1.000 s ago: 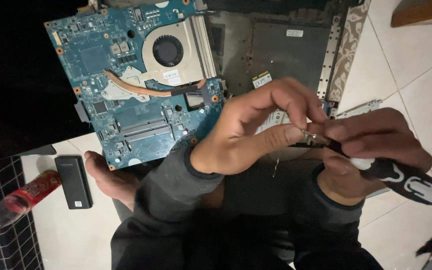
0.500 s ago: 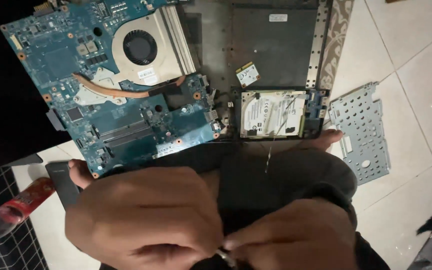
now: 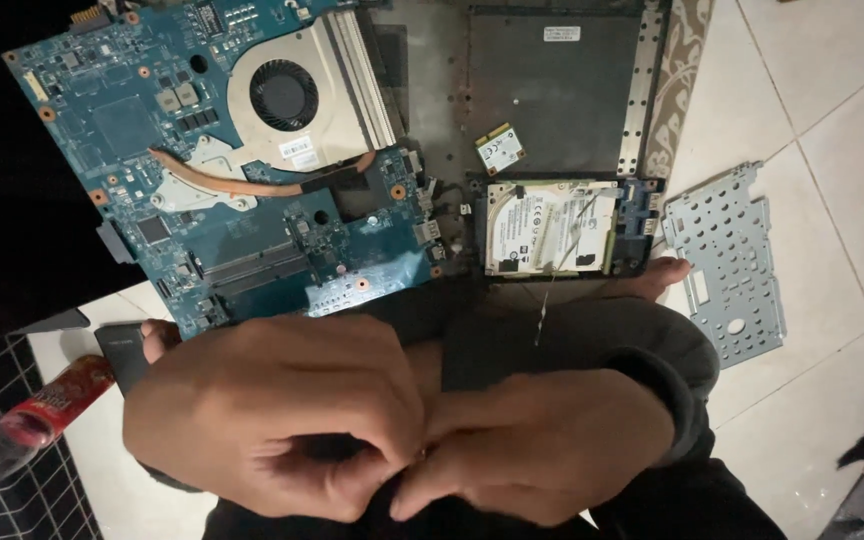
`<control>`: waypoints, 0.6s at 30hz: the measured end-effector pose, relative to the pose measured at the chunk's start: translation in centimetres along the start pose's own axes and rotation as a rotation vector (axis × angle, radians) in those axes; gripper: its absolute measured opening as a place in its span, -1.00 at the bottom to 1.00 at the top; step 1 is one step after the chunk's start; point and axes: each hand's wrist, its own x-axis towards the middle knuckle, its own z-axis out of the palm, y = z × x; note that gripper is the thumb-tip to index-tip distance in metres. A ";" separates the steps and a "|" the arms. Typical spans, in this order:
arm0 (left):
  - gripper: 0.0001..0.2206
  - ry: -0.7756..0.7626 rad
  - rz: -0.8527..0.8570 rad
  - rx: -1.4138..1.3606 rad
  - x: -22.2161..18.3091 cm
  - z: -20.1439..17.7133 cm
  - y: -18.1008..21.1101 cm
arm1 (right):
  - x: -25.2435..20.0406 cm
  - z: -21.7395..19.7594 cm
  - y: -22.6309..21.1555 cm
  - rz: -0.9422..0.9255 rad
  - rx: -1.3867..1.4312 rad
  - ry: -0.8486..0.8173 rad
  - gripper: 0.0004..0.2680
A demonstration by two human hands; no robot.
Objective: Disassembling a laptop by removing screws and disconnecting the hard drive and motherboard components using a screwdriver.
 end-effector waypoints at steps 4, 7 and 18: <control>-0.83 0.056 0.030 0.005 -0.2 0.2 -0.7 | -0.1 0.3 0.0 0.057 -0.121 0.044 -0.72; -0.79 0.089 0.009 0.035 -0.1 0.2 -0.8 | 0.8 0.6 -1.3 0.239 -0.140 0.219 -0.85; -0.85 0.304 -0.007 0.012 -1.1 0.7 -1.3 | 1.9 0.4 -2.3 1.301 -0.007 0.395 -0.86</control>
